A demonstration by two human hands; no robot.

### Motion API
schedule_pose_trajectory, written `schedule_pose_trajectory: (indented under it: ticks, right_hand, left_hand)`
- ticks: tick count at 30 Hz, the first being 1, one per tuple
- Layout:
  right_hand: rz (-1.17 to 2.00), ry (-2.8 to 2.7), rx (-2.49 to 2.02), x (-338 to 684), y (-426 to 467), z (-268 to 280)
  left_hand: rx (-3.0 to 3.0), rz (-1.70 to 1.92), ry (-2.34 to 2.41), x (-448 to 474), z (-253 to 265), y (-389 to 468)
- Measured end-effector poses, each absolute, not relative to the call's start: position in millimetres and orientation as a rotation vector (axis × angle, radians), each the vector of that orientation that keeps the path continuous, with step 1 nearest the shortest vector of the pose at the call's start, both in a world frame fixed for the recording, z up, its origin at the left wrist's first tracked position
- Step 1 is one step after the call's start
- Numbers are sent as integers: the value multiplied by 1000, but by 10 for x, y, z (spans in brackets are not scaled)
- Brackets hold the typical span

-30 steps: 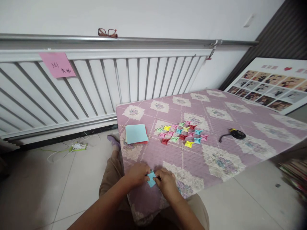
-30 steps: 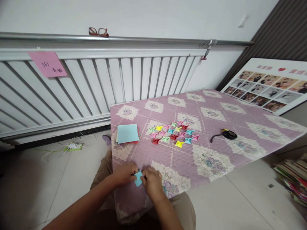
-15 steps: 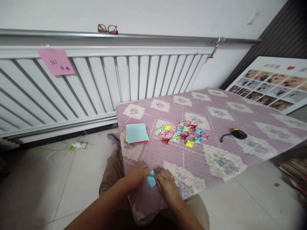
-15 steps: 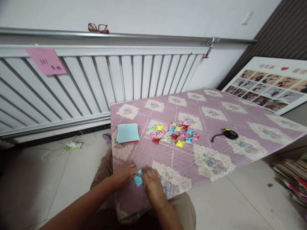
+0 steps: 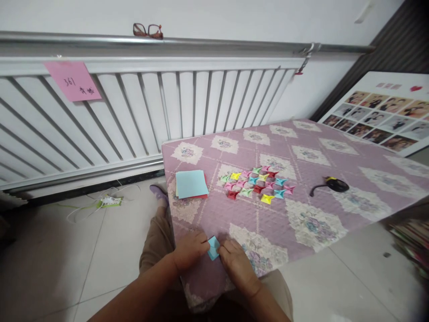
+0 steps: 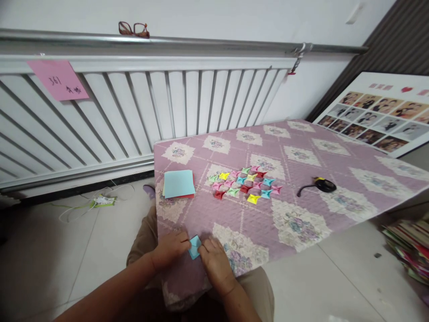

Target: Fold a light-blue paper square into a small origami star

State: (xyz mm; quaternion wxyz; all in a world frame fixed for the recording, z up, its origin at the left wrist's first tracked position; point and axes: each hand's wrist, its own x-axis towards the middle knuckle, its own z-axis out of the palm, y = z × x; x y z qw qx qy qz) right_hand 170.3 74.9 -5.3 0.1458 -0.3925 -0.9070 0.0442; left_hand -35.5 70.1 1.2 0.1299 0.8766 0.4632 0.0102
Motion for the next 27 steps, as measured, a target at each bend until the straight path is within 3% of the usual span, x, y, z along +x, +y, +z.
schedule_pose_trajectory:
  ticks: [27]
  right_hand:
    - [-5, -2574, -1125, 1751, 569, -86]
  left_hand:
    - [2811, 178, 1267, -379, 72, 569]
